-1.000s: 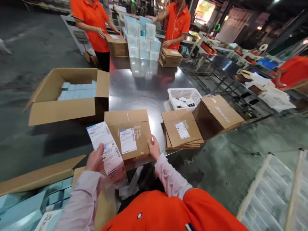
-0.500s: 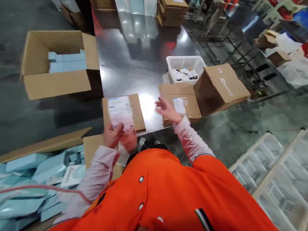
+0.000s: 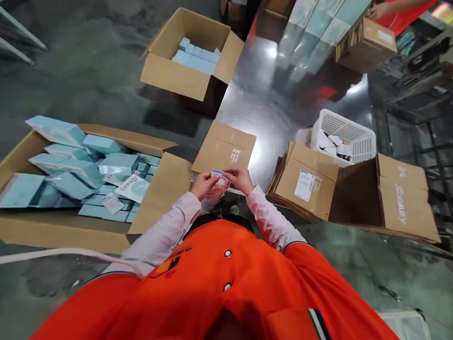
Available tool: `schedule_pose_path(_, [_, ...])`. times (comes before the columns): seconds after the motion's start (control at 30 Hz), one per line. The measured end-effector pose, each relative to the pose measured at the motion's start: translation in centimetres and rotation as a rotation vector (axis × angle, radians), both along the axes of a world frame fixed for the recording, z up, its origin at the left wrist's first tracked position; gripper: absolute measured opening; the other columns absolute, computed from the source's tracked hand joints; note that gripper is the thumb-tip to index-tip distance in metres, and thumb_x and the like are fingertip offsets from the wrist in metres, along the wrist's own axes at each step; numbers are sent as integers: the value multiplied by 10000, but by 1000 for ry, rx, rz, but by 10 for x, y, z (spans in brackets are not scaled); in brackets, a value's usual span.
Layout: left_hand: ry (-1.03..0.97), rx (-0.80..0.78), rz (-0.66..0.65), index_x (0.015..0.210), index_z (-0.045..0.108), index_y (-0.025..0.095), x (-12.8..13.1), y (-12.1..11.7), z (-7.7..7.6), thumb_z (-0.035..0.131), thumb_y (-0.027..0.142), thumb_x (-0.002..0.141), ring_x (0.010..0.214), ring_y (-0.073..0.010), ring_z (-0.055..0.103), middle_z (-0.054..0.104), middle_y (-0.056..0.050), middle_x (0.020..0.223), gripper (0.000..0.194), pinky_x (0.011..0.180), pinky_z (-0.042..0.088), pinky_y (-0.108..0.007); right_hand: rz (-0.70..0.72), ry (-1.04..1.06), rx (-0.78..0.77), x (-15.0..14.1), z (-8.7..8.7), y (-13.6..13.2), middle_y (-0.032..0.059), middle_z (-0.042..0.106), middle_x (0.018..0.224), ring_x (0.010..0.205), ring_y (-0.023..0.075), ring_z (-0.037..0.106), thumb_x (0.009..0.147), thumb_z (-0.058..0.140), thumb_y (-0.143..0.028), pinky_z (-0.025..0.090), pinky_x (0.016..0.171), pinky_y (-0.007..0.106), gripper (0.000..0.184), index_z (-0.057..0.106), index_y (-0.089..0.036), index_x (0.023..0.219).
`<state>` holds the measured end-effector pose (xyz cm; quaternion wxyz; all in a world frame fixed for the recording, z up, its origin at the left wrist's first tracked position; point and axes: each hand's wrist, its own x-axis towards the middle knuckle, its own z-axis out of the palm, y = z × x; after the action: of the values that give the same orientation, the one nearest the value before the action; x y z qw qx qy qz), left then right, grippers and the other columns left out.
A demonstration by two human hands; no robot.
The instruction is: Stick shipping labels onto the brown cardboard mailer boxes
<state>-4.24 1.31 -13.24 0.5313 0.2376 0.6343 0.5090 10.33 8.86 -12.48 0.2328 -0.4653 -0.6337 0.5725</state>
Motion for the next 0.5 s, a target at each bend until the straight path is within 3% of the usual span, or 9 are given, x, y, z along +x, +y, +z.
schedule_pose_path(0.1, [145, -86, 146, 609, 623, 138, 6, -6, -19, 811, 540, 569, 688, -200, 605, 631, -46, 609, 445, 621, 460, -268, 45, -106, 32, -7, -11, 3, 62, 771, 865, 816, 218, 720, 797, 753, -247, 559, 793, 331, 139, 796, -157, 894])
schedule_pose_path(0.17, [153, -117, 168, 569, 570, 153, 5, -6, -29, 784, 558, 595, 647, -190, 589, 596, -36, 565, 458, 583, 439, -262, 45, -157, 37, -11, -21, 6, 51, 755, 796, 771, 207, 707, 792, 768, -265, 553, 766, 322, 132, 788, -155, 862])
schedule_pose_path(0.23, [57, -122, 103, 646, 621, 140, 0, -5, -40, 823, 542, 535, 650, -200, 615, 659, -52, 635, 463, 598, 470, -276, 33, -174, 118, -16, -29, 17, 51, 737, 804, 813, 195, 693, 780, 784, -257, 543, 811, 316, 105, 772, -155, 798])
schedule_pose_path(0.37, [-247, -189, -135, 854, 728, 112, -20, -13, -66, 942, 392, 322, 850, -299, 705, 762, -140, 909, 638, 798, 557, -385, -106, -274, 358, -35, -44, 65, 85, 682, 1056, 1072, 204, 624, 774, 796, -252, 462, 1013, 321, 97, 773, -160, 792])
schedule_pose_path(0.43, [-314, -239, -169, 888, 745, 105, -28, -25, -82, 956, 409, 316, 949, -349, 707, 761, -174, 981, 680, 888, 549, -447, -164, -417, 365, -45, -53, 92, 100, 641, 1149, 1156, 223, 577, 800, 781, -286, 423, 1057, 337, 140, 785, -161, 863])
schedule_pose_path(0.5, [-318, -296, -158, 894, 752, 105, -33, -43, -96, 961, 442, 301, 1010, -383, 698, 757, -189, 1009, 713, 946, 530, -486, -177, -572, 350, -55, -64, 111, 131, 592, 1277, 1234, 262, 524, 818, 770, -330, 392, 1085, 382, 293, 766, -159, 1056])
